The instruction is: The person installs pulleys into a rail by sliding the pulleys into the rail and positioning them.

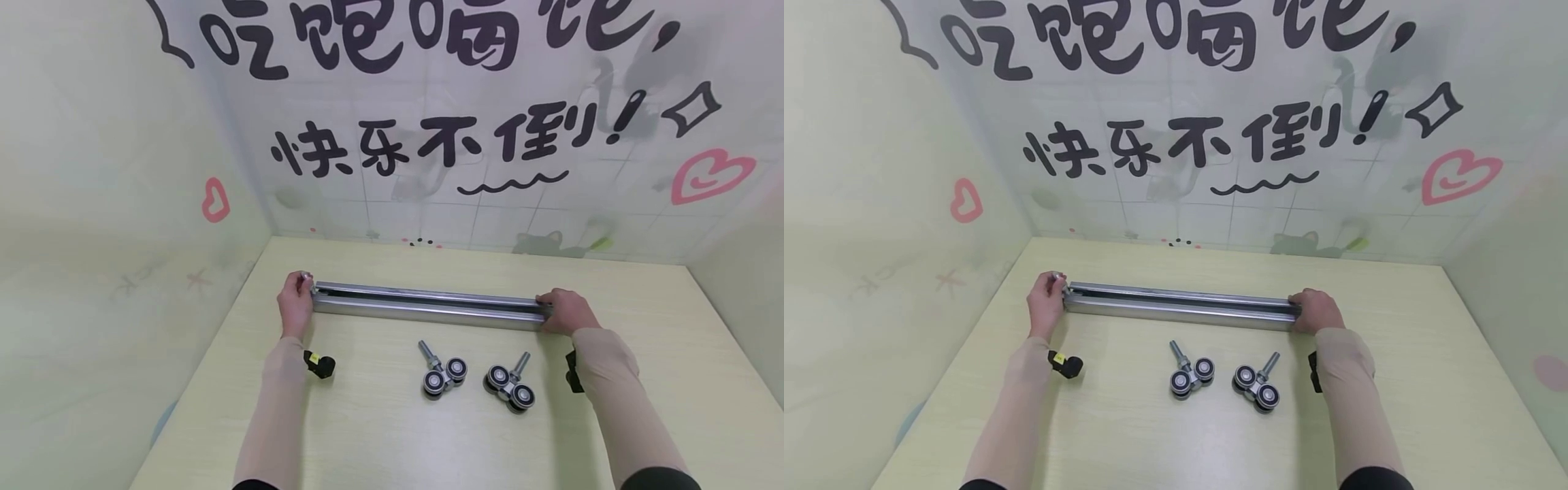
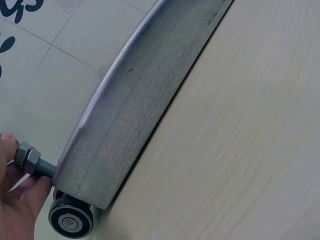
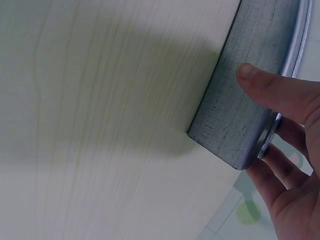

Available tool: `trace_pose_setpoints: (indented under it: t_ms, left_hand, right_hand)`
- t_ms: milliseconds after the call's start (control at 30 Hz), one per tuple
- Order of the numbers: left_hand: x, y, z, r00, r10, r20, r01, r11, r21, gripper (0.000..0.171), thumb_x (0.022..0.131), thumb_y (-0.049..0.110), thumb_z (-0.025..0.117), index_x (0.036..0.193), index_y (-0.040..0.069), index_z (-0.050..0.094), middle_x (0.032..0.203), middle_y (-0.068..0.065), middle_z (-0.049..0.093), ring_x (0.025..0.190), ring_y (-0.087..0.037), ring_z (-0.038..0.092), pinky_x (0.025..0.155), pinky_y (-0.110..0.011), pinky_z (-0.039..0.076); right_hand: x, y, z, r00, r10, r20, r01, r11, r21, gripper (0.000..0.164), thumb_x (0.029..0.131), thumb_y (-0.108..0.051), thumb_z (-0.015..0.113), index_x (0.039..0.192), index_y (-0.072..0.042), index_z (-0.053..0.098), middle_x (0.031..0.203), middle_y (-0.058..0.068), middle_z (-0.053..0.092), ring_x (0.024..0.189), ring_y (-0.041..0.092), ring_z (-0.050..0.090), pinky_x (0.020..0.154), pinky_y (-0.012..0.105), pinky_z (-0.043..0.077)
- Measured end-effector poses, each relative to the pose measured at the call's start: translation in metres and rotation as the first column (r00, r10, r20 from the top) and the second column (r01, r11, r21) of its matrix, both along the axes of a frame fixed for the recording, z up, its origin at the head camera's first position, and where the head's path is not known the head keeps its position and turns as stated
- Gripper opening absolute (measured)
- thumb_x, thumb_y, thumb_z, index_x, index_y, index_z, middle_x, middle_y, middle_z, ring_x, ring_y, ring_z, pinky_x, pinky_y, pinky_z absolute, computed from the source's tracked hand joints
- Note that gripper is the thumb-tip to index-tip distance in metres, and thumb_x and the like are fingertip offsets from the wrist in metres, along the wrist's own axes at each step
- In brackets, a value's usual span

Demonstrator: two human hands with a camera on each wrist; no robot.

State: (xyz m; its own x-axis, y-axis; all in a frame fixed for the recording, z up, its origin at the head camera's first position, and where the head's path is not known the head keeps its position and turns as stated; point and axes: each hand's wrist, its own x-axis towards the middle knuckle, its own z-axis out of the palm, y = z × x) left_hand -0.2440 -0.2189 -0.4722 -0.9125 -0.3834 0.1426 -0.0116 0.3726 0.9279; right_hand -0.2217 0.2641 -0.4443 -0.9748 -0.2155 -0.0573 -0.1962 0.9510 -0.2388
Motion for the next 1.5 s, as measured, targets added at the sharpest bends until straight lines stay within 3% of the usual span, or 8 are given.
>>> trace_pose_setpoints:
  t_ms: [233, 600, 933, 1500]
  left_hand:
    - [-0.004, 0.003, 0.001, 1.000, -0.020, -0.002, 0.020, 0.998, -0.058, 0.020, 0.094, 0.010, 0.046, 0.108, -0.003, 0.052, 0.110, -0.020, 0.058, 0.100, -0.028, 0.054, 0.085, -0.039, 0.046]
    - [-0.004, 0.012, 0.008, 0.997, -0.073, 0.016, 0.074, 0.994, -0.079, 0.021, 0.094, 0.008, 0.046, 0.110, -0.003, 0.052, 0.110, -0.021, 0.058, 0.096, -0.028, 0.054, 0.081, -0.037, 0.046]
    - [-0.005, 0.016, 0.007, 0.995, -0.099, 0.031, 0.101, 0.990, -0.100, 0.020, 0.094, 0.007, 0.046, 0.110, -0.002, 0.052, 0.108, -0.021, 0.058, 0.094, -0.028, 0.053, 0.078, -0.036, 0.046]
    - [-0.006, 0.024, 0.004, 0.979, -0.197, 0.048, 0.202, 0.971, -0.130, 0.021, 0.093, 0.009, 0.048, 0.110, -0.003, 0.053, 0.111, -0.022, 0.058, 0.103, -0.031, 0.055, 0.086, -0.040, 0.047]
  right_hand:
    - [-0.003, -0.001, 0.002, 1.000, 0.000, 0.002, 0.000, 1.000, 0.004, 0.056, 0.055, -0.006, 0.078, 0.108, 0.005, 0.062, 0.100, 0.025, 0.060, 0.083, 0.036, 0.056, 0.074, 0.048, 0.047]
    - [-0.005, -0.002, 0.004, 1.000, -0.011, 0.026, 0.011, 1.000, -0.009, 0.057, 0.057, -0.005, 0.077, 0.110, 0.005, 0.061, 0.103, 0.027, 0.059, 0.087, 0.039, 0.056, 0.076, 0.049, 0.047]
    - [-0.005, -0.002, 0.003, 1.000, -0.013, 0.026, 0.013, 1.000, -0.015, 0.057, 0.057, -0.005, 0.077, 0.110, 0.006, 0.060, 0.103, 0.026, 0.059, 0.088, 0.039, 0.056, 0.076, 0.050, 0.047]
    - [-0.003, -0.002, 0.000, 1.000, -0.017, 0.024, 0.017, 1.000, -0.014, 0.060, 0.056, -0.007, 0.079, 0.111, 0.005, 0.060, 0.103, 0.026, 0.059, 0.088, 0.039, 0.056, 0.077, 0.050, 0.046]
